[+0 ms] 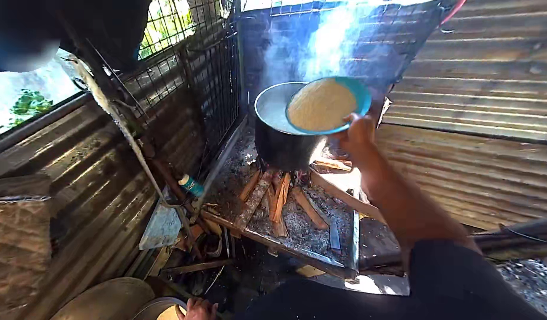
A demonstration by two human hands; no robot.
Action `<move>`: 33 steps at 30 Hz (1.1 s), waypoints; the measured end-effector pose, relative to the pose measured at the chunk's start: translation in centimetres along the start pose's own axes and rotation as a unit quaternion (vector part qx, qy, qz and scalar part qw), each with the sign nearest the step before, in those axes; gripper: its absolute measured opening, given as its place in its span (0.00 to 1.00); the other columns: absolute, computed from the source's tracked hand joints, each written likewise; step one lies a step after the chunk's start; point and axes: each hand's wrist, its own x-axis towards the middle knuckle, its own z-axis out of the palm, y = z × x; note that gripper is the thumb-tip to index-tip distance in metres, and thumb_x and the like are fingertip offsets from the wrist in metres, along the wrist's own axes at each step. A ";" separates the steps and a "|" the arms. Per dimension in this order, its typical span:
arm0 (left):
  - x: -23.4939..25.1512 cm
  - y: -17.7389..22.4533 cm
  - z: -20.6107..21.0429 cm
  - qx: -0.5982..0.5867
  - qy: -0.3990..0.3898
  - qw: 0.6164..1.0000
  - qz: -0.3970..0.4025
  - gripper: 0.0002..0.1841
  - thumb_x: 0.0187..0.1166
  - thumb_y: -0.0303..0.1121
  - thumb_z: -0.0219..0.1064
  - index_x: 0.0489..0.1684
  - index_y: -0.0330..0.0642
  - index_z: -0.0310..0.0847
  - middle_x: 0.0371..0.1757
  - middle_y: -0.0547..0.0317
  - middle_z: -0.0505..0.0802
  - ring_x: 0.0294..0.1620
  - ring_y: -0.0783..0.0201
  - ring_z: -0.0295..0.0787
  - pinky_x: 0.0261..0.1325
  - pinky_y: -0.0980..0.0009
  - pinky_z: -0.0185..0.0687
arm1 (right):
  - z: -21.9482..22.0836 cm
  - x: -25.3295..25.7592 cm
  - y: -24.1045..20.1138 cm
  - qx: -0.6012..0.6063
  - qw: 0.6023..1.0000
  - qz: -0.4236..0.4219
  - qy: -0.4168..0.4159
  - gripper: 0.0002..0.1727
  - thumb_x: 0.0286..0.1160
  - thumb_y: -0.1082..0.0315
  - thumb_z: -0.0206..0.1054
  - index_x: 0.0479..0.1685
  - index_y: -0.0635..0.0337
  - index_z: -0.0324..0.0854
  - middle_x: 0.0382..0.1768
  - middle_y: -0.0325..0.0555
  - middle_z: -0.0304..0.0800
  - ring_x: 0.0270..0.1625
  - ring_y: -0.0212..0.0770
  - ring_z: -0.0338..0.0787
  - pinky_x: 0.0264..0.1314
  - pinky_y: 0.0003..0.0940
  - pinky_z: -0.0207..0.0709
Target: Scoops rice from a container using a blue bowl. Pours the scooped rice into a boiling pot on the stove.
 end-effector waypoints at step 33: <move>0.4 0.5 2.0 0.065 0.059 0.995 -0.055 0.14 0.80 0.50 0.63 0.41 0.60 0.96 0.53 0.76 0.97 0.73 0.60 0.84 0.86 0.27 0.41 | 6.0 24.3 -2.1 -0.401 0.888 -0.185 0.126 0.46 0.69 0.72 0.61 0.93 0.68 0.45 0.87 0.60 0.65 0.89 0.46 0.68 0.90 0.36 0.63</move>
